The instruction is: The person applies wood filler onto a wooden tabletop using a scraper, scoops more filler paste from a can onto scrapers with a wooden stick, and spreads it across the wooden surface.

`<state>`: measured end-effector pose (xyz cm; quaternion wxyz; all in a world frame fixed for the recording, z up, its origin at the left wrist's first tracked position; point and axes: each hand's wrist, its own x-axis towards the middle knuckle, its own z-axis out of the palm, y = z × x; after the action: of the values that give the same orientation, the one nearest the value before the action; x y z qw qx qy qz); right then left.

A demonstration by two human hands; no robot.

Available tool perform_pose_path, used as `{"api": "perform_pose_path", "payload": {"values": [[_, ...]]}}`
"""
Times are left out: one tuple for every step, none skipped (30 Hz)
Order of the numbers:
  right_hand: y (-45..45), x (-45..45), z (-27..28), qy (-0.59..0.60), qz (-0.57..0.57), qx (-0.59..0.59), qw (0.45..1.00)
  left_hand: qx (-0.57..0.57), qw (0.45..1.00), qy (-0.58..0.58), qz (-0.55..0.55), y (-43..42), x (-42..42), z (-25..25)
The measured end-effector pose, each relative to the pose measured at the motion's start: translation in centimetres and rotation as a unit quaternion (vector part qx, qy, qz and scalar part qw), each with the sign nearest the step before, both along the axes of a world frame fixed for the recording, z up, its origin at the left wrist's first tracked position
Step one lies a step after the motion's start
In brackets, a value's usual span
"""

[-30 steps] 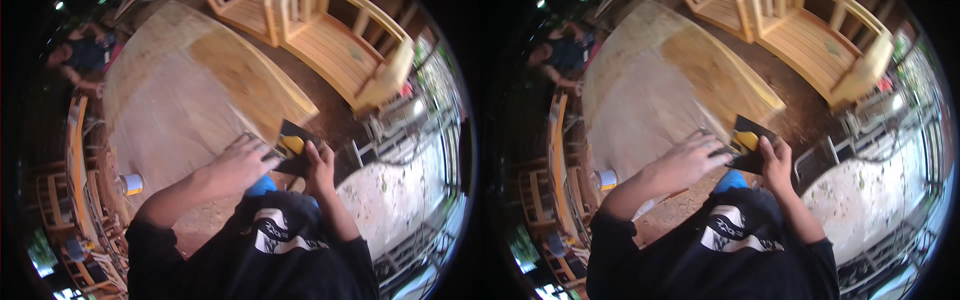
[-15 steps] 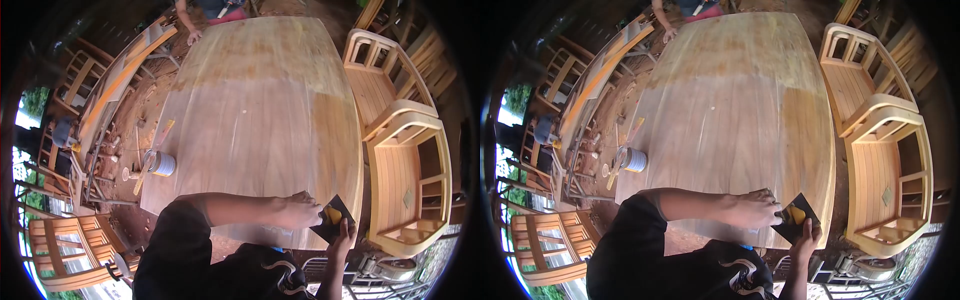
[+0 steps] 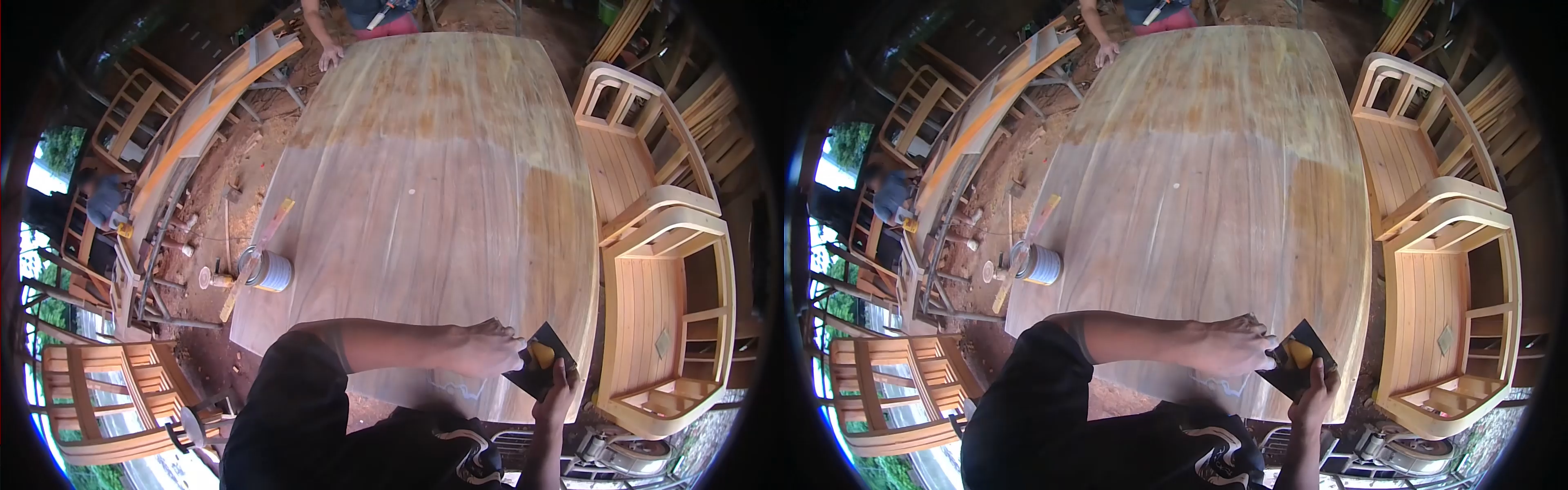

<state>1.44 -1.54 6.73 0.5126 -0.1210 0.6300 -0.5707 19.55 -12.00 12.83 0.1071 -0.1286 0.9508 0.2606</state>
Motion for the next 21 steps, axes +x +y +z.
{"api": "perform_pose_path", "payload": {"values": [[-0.3, 0.1, -0.7, -0.019, 0.003, -0.024, 1.0, 0.006, 1.0, 0.01, 0.007, -0.1, 0.2, -0.4], [-0.3, 0.0, -1.3, -0.035, -0.001, -0.044, 0.998, 0.017, 1.0, 0.023, 0.008, -0.2, 0.2, -0.9], [-0.4, 0.0, -1.9, -0.009, -0.002, -0.045, 0.999, 0.033, 0.999, 0.039, 0.0, -0.2, 0.0, -1.7], [-0.6, -0.1, -2.0, 0.02, -0.01, -0.042, 0.999, 0.077, 0.994, 0.076, 0.003, -0.4, 0.5, -2.9], [-1.2, 0.2, -0.6, 0.052, -0.05, 0.018, 0.997, 0.136, 0.991, 0.001, -0.021, -1.3, 0.4, -1.1], [-2.1, 0.3, 0.6, 0.083, -0.086, 0.076, 0.99, 0.197, 0.98, -0.025, 0.002, -1.8, 0.7, -1.6], [-3.0, -0.5, 0.6, 0.073, -0.102, 0.05, 0.991, 0.24, 0.969, -0.064, -0.014, -3.3, 0.9, -2.5], [-3.4, -1.2, 0.3, 0.061, -0.114, 0.021, 0.991, 0.277, 0.961, -0.022, 0.002, -5.3, 1.6, -4.2], [-3.1, -2.6, -1.4, 0.084, -0.121, 0.015, 0.989, 0.311, 0.95, 0.017, 0.021, -7.7, 2.3, -5.4], [-3.5, -3.1, 0.4, 0.052, -0.13, 0.032, 0.99, 0.298, 0.951, 0.056, 0.06, -10.5, 2.4, -5.3], [-2.7, -4.1, -1.2, 0.052, -0.143, 0.011, 0.988, 0.284, 0.949, 0.095, 0.101, -13.5, 2.5, -5.3], [-1.6, -4.9, -2.9, 0.054, -0.155, -0.012, 0.986, 0.264, 0.947, 0.073, 0.167, -16.8, 3.2, -6.8], [-1.4, -4.6, -2.0, 0.03, -0.18, -0.011, 0.983, 0.174, 0.957, 0.14, 0.183, -20.2, 3.4, -8.2], [-1.3, -4.1, -1.2, 0.005, -0.204, -0.012, 0.979, 0.177, 0.942, 0.073, 0.277, -23.5, 2.9, -8.2], [0.6, -4.6, -2.1, -0.011, -0.203, -0.01, 0.979, 0.177, 0.913, 0.004, 0.367, -26.6, 2.3, -8.4], [2.3, -4.9, -3.2, -0.01, -0.199, 0.002, 0.98, 0.095, 0.924, 0.046, 0.368, -29.8, 2.0, -10.4], [3.4, -4.9, -2.4, -0.03, -0.195, 0.027, 0.98, 0.01, 0.927, 0.09, 0.365, -32.9, 1.5, -12.4], [4.7, -5.0, -3.3, -0.013, -0.184, 0.004, 0.983, 0.004, 0.924, 0.061, 0.377, -34.9, 0.4, -12.6], [5.2, -4.6, -3.4, -0.012, -0.223, 0.007, 0.975, -0.001, 0.921, 0.031, 0.389, -36.6, -0.7, -12.9], [5.6, -4.3, -3.2, -0.01, -0.263, 0.012, 0.965, 0.003, 0.921, 0.014, 0.388, -38.3, -1.6, -13.3], [6.0, -4.2, -3.1, -0.009, -0.275, 0.023, 0.961, 0.009, 0.922, -0.002, 0.386, -39.9, -2.4, -13.9]]}}
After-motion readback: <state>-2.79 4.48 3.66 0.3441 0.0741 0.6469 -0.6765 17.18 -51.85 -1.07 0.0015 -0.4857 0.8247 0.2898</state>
